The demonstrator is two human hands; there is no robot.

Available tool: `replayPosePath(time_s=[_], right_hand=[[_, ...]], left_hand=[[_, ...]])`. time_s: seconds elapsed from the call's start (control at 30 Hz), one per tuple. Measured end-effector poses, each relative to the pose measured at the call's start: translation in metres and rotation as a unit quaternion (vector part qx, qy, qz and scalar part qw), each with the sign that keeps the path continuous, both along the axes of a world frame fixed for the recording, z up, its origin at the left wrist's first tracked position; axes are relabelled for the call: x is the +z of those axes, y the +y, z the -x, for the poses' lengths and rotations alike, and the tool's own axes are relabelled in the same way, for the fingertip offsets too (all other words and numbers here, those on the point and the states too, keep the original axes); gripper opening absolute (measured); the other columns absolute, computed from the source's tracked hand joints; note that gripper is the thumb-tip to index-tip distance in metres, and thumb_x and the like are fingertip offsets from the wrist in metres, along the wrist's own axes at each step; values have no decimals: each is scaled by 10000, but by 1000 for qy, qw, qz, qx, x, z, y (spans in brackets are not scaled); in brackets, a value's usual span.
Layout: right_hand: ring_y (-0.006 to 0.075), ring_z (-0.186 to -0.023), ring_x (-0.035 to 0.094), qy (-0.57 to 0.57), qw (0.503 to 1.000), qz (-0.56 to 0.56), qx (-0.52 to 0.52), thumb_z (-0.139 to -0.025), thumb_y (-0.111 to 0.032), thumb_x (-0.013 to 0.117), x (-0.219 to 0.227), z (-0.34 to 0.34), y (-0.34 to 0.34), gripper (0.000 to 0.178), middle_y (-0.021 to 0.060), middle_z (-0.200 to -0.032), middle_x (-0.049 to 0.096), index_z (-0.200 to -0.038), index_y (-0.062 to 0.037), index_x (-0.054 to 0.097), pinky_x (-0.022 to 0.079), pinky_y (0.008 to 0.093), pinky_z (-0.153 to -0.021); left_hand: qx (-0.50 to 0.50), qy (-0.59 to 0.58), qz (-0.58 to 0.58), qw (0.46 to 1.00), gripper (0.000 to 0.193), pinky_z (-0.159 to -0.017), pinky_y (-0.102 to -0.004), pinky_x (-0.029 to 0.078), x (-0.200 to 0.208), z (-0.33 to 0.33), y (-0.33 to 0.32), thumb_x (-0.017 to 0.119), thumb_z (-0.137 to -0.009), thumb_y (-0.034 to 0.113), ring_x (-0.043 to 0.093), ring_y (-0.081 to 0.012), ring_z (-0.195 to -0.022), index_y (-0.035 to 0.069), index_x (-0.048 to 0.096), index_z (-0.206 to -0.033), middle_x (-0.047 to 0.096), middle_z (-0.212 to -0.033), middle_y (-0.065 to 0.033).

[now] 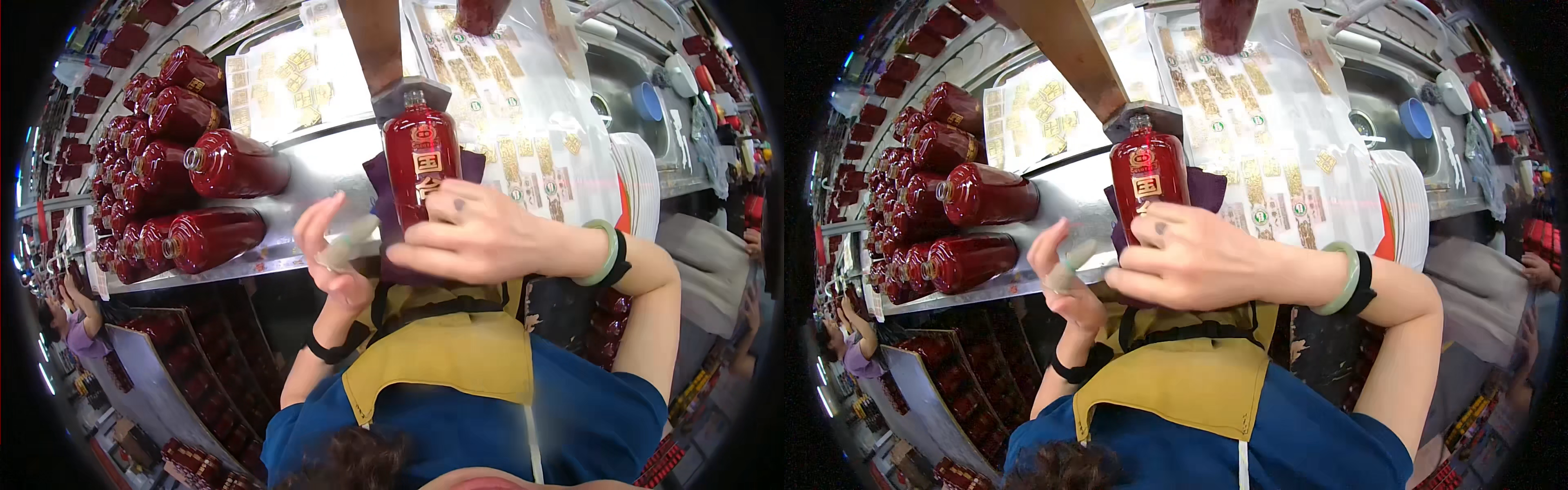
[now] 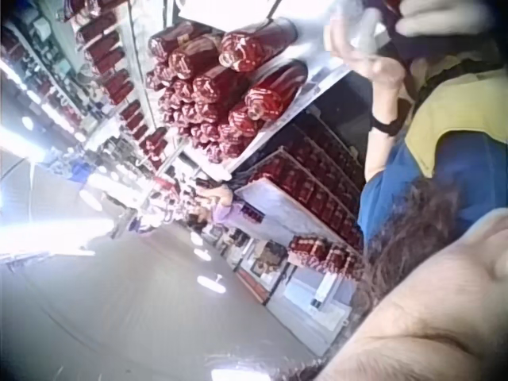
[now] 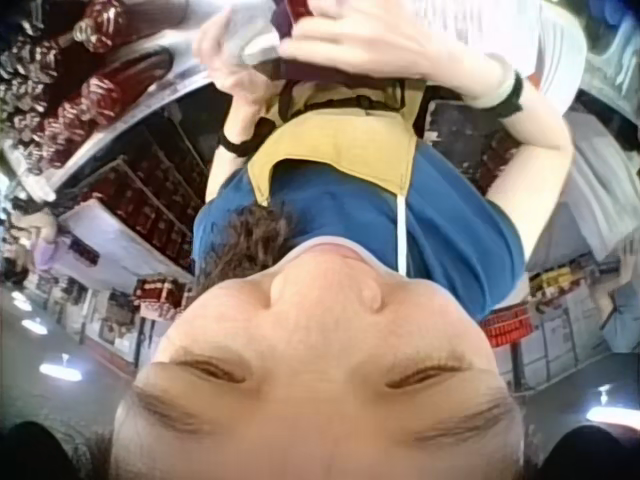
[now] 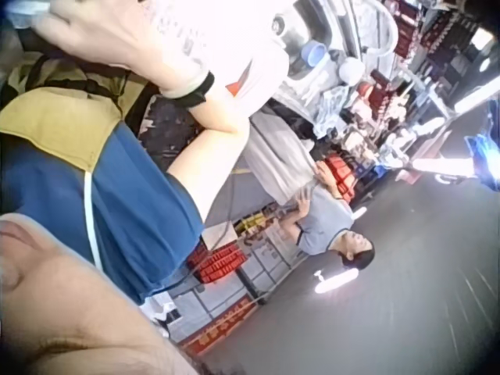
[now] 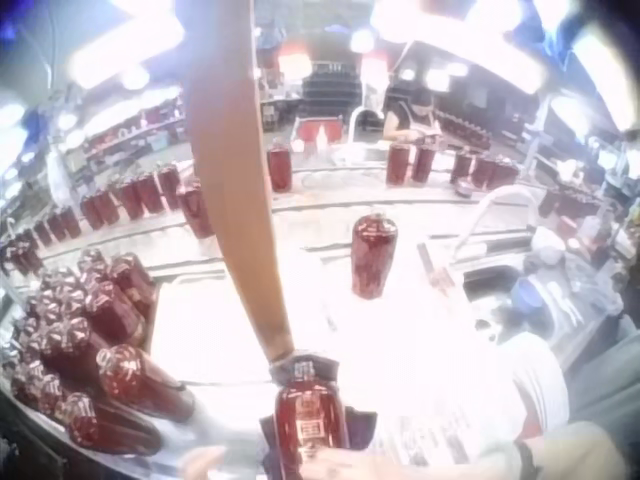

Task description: Manually applying decorative labels and seals to red liquor bottles at a factory workstation.

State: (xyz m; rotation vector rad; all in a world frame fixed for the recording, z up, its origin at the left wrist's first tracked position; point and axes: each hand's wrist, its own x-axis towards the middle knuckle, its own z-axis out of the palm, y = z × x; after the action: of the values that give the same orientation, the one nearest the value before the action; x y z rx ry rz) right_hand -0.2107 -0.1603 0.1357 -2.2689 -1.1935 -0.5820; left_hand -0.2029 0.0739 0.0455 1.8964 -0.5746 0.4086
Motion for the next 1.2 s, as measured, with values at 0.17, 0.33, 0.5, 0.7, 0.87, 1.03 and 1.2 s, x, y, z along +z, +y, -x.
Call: replayPosePath(time_s=[0.17,0.33,0.5,0.7,0.87,1.03,1.2], right_hand=[[208,-841,604,-92,979,-20,-179,-823,-192,702,1,-66,-29,149,-4,-865,636,-965,-149,684,467,359,-757],[146,-801,559,-130,990,7,-47,-787,-206,673,-24,-7,-22,168,-71,-946,618,-953,-183,684,487,318,-793],[211,-927,668,136,953,-215,-167,-850,-73,730,-18,-15,-44,230,47,-1023,688,-1071,-56,668,538,354,-824],[263,-922,648,103,851,-224,-464,-937,-182,659,-14,-40,-166,376,161,-1108,643,-1265,-33,551,506,366,-845],[297,-1003,685,254,836,-4,-487,-897,-24,590,-39,-53,-207,297,110,-1173,656,-1175,-94,669,530,412,-881],[314,-1179,605,87,891,183,-407,-863,5,580,-93,-103,-210,472,65,-1392,605,-1312,-128,644,494,448,-991],[320,-1200,588,131,881,266,-369,-872,-48,616,-103,-123,-224,546,13,-1448,582,-1402,-174,584,488,440,-998]], left_hand=[[40,30,113,992,906,-1119,-446,397,12,-10,-23,113,-1045,691,485,-294,-1342,-31,589,-1317,494,-1451,-184],[39,63,153,985,849,-1100,-451,427,17,-13,-28,179,-1069,643,524,-327,-1308,-51,617,-1282,528,-1401,-218],[16,96,161,982,844,-1079,-442,439,19,-14,-34,157,-1075,634,544,-302,-1278,-47,615,-1273,505,-1428,-208],[-3,106,168,980,757,-1075,-427,435,20,-20,-37,194,-1094,589,526,-286,-1298,-45,576,-1252,501,-1452,-199],[-8,112,167,979,759,-1073,-424,439,24,-21,-44,195,-1100,571,538,-288,-1284,-60,563,-1306,517,-1435,-200],[-11,102,160,982,788,-1063,-423,450,23,-19,-51,183,-1099,577,552,-286,-1264,-73,595,-1268,510,-1433,-196],[8,94,129,987,810,-1063,-421,451,26,-19,-47,176,-1097,584,553,-281,-1258,-81,618,-1234,505,-1431,-197]])
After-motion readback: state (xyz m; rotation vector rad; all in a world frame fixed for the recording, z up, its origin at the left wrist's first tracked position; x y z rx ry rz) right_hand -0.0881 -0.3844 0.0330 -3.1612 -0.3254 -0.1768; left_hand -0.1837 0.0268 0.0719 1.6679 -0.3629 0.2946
